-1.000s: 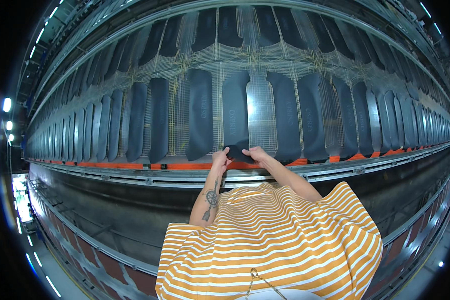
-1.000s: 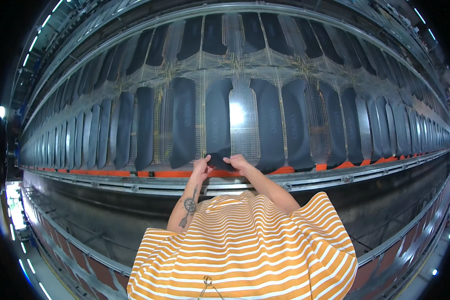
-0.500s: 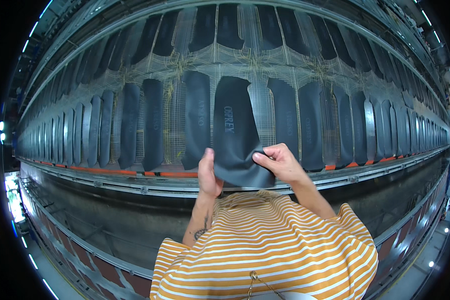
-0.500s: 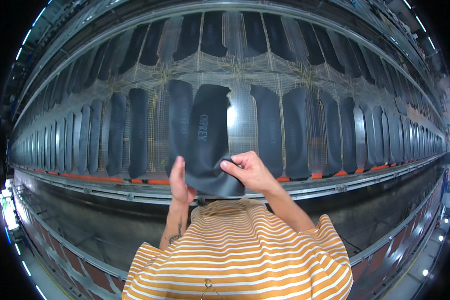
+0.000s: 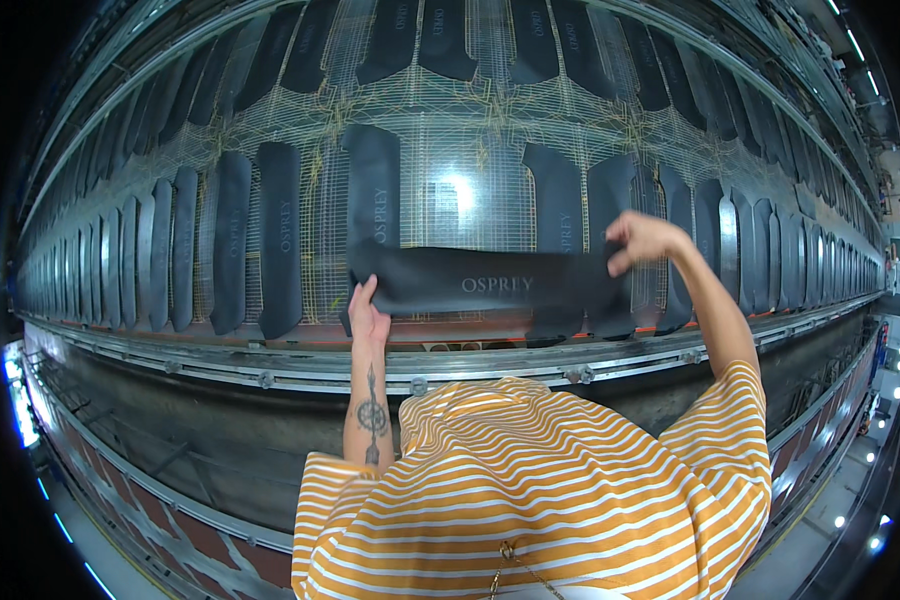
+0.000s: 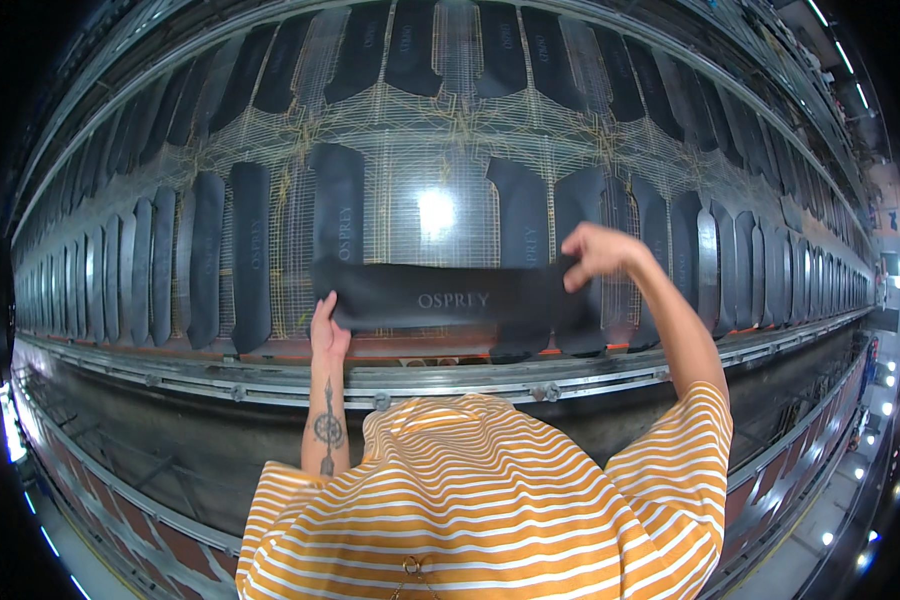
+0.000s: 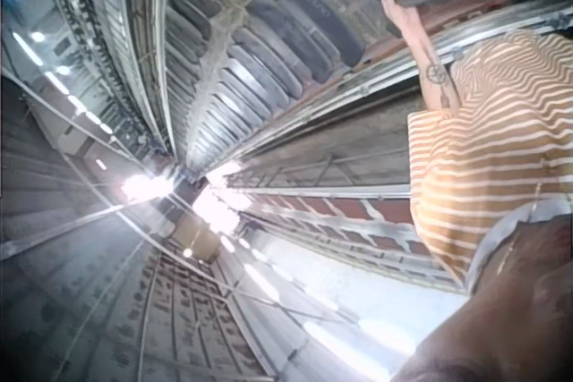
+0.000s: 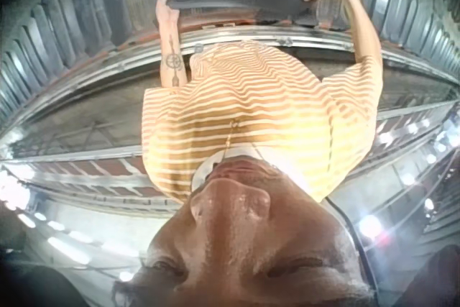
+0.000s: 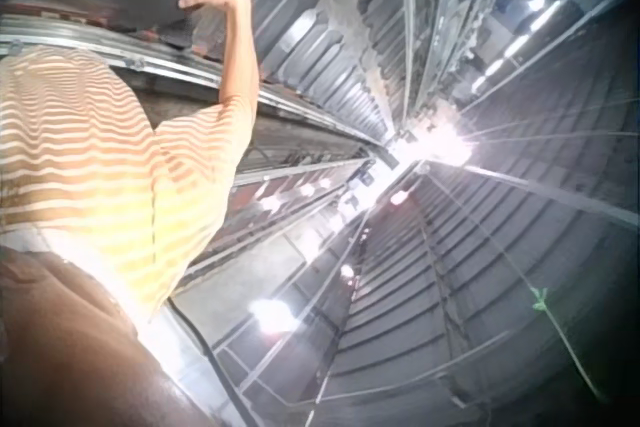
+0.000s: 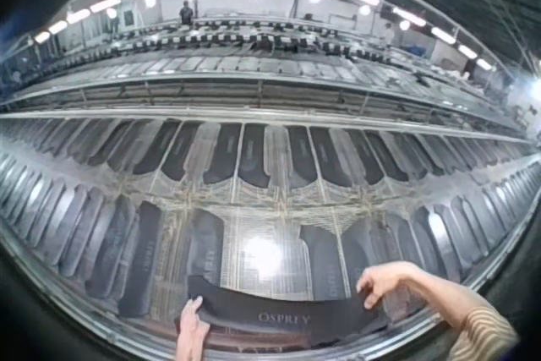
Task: The person repeatedly picks up black shoe parts from a conveyor belt, turns them over to inspect both sides, and places them back onto the belt. The person handles the parts one at a time in a continuous loop.
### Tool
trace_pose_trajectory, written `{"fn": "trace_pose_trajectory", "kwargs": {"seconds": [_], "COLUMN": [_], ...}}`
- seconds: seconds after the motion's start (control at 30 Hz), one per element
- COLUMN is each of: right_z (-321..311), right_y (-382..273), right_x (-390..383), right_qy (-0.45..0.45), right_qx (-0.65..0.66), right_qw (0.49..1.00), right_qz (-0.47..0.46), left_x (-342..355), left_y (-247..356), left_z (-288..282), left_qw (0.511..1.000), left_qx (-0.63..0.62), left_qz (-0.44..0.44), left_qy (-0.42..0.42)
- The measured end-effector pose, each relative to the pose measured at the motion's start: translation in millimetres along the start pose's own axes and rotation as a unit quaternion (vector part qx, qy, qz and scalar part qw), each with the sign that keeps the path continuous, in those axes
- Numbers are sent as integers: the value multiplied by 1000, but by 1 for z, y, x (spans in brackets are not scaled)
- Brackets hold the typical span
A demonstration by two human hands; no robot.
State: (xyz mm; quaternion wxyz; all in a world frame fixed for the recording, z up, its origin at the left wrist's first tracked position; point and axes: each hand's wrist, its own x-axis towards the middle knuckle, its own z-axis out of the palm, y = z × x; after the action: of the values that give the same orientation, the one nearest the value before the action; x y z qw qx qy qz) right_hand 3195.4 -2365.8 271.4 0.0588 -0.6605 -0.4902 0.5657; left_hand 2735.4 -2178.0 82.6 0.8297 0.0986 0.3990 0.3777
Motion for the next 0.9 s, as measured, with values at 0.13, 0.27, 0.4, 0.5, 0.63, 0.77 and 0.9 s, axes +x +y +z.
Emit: {"fn": "trace_pose_trajectory", "kwargs": {"seconds": [0.13,0.27,0.4,0.5,0.63,0.77,0.9], "right_z": [-55,-71,-83,-80,-81,-62,16], "right_y": [10,-31,-50,-91,-111,-76,-8], "right_x": [95,214,322,364,372,328,222], "right_qy": [160,248,362,356,399,493,523], "right_qx": [257,331,181,100,80,65,85], "right_qw": [953,909,909,922,904,845,837], "right_qz": [-1,-42,-100,-110,-130,-197,-137], "left_x": [-66,-118,-104,-94,-72,-59,-54], "left_y": [-18,-54,-91,-106,-115,-125,-129], "left_z": [-62,-67,-68,-55,-46,-53,-65], "left_qw": [993,987,978,979,982,980,978], "left_qx": [85,50,71,69,55,58,72], "left_qz": [-29,-95,-153,-146,-139,-148,-154], "left_qy": [72,123,121,122,119,118,120]}}
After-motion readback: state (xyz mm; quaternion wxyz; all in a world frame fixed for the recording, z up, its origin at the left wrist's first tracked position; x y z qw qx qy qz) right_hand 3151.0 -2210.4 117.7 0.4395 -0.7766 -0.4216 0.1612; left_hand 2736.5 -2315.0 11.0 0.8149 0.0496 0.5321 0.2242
